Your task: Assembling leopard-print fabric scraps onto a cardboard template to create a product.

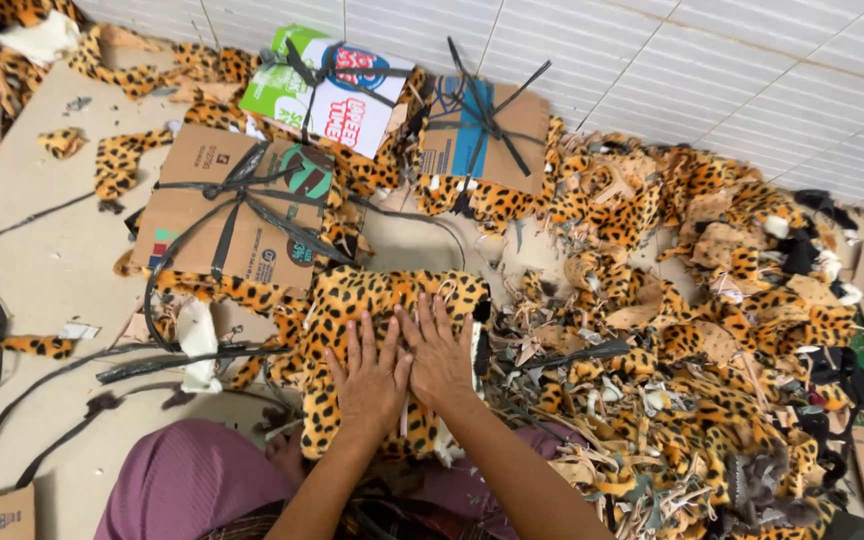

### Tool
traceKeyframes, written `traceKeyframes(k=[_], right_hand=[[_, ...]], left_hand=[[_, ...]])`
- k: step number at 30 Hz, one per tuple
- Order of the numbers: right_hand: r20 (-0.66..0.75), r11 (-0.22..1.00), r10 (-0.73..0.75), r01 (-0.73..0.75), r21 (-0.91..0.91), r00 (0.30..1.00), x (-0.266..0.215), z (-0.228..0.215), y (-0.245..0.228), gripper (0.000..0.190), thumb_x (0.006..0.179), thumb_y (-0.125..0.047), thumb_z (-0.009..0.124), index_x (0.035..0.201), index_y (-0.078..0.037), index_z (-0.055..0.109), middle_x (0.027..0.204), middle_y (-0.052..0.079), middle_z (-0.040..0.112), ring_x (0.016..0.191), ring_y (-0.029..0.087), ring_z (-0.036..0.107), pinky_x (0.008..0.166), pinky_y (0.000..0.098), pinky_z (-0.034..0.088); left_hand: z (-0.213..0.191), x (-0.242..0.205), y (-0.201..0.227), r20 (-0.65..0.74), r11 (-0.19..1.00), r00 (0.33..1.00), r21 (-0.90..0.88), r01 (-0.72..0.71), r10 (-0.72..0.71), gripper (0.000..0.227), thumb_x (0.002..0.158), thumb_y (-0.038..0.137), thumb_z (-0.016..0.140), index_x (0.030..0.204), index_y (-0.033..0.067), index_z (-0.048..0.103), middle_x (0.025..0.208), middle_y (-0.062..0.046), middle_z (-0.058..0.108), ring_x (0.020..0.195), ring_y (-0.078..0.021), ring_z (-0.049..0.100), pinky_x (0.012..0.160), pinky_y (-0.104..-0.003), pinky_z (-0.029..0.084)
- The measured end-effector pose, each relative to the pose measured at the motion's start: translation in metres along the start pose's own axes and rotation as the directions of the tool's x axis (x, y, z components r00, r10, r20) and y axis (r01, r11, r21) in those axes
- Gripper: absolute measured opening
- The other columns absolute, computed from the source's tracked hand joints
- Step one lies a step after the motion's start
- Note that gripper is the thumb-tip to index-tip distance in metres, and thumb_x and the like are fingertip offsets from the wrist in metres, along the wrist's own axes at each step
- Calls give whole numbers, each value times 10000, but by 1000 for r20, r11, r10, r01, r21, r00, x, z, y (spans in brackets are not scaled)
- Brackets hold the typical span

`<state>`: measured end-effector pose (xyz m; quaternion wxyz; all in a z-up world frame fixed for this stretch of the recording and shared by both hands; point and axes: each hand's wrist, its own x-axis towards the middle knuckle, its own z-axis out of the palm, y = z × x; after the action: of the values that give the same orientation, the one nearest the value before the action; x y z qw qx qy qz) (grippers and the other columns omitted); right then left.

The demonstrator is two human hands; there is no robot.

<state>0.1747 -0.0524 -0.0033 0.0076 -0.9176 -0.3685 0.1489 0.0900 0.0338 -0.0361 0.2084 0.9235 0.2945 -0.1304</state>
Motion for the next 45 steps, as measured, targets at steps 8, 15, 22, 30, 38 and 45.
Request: traceKeyframes(k=[8,15,22,30,38,45], right_hand=[[-2,1000,2,-2,-29,1000,12,11,0,594,1079,-478,240,1632,-341,72,1718,31,-51,1565,282,-74,1179,665,-50],[-153,980,-84,109,166,985,0,7,10,596,1026,-527,377,1594,-404,246,1718,77,88,1576,321,58,1167,717,-38],[-401,974,-222,218,-55,889,-64,-27,105,508,870,-412,647,1364,-303,600,1407,27,614,1402,313,478,1056,681,359],[181,888,448,-413,-204,875,-151,-6,228,288,892,-433,620,833,-219,803,852,39,757,1076,313,662,1123,628,278],[239,890,456,-439,-124,857,-166,-27,214,289,940,-284,598,835,-86,781,823,115,751,1017,348,699,1155,593,263],[277,899,343,-399,182,898,-188,-108,177,377,911,-391,623,1063,-86,785,1046,177,767,1082,412,689,980,544,490]], left_hand=[[-2,11,-2,47,998,998,58,28,-31,607,1048,584,72,1620,415,-45,1701,33,-199,1548,-223,-215,1150,-583,-249],[-14,-10,6,-7,1000,1000,-8,27,-27,624,1059,586,79,1630,360,-34,1703,-24,-178,1550,-256,-197,1186,-605,-162],[-19,-68,89,-172,961,946,10,-277,275,624,1084,514,198,1620,194,214,1713,-130,36,1568,-341,-13,1198,-641,1],[51,-94,160,120,775,768,-168,-609,629,610,1083,396,366,1603,96,257,1702,-175,24,1563,-358,-44,1164,-700,-45],[94,-93,160,-306,869,824,25,-494,477,593,1028,310,539,1570,167,345,1663,-106,249,1552,-293,107,1222,-645,-8],[83,-92,158,-417,833,790,-123,-539,449,557,1020,330,578,1538,217,407,1636,-21,335,1538,-229,159,1251,-594,-40]])
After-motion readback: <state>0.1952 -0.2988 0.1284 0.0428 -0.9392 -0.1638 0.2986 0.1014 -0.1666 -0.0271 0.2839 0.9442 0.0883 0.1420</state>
